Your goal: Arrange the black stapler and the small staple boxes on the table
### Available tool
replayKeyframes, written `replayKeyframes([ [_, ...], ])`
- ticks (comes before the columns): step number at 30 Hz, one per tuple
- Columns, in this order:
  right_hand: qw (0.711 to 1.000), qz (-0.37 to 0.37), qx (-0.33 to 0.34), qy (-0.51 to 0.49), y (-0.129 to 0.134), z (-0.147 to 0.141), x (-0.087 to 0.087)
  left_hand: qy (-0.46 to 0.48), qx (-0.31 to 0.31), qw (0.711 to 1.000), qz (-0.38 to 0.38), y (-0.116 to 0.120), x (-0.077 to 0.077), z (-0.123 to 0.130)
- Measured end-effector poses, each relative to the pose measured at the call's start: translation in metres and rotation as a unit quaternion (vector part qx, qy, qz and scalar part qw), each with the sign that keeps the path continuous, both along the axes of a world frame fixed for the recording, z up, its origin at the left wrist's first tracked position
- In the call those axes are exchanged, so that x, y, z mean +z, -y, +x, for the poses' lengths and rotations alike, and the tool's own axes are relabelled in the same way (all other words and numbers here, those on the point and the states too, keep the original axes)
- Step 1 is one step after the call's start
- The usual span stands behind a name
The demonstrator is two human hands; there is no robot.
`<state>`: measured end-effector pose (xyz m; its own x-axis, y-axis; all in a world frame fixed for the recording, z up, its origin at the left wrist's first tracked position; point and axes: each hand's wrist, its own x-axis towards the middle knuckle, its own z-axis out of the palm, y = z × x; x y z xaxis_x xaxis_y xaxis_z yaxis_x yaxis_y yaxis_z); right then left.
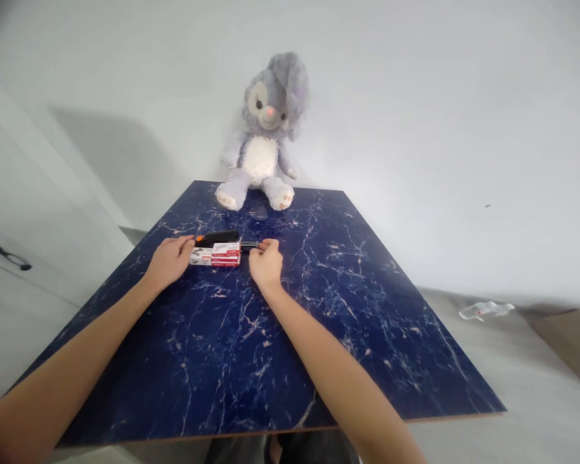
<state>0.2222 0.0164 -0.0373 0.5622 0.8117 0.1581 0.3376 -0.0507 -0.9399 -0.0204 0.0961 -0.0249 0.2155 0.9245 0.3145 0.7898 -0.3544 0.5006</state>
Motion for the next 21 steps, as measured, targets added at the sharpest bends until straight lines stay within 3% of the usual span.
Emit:
replayKeyframes([
  [3,0.999,0.007,0.028,0.026,0.004,-0.007,0.000,-0.020,-0.012,1.000,0.005,0.007,0.005,0.007],
  [12,0.991,-0.030,0.105,0.079,-0.008,0.000,0.005,0.078,-0.007,0.995,-0.068,0.014,0.008,0.008],
  [21,0.978,-0.011,0.190,0.088,-0.009,0.001,0.009,0.046,-0.030,0.997,-0.052,0.021,0.012,0.012],
])
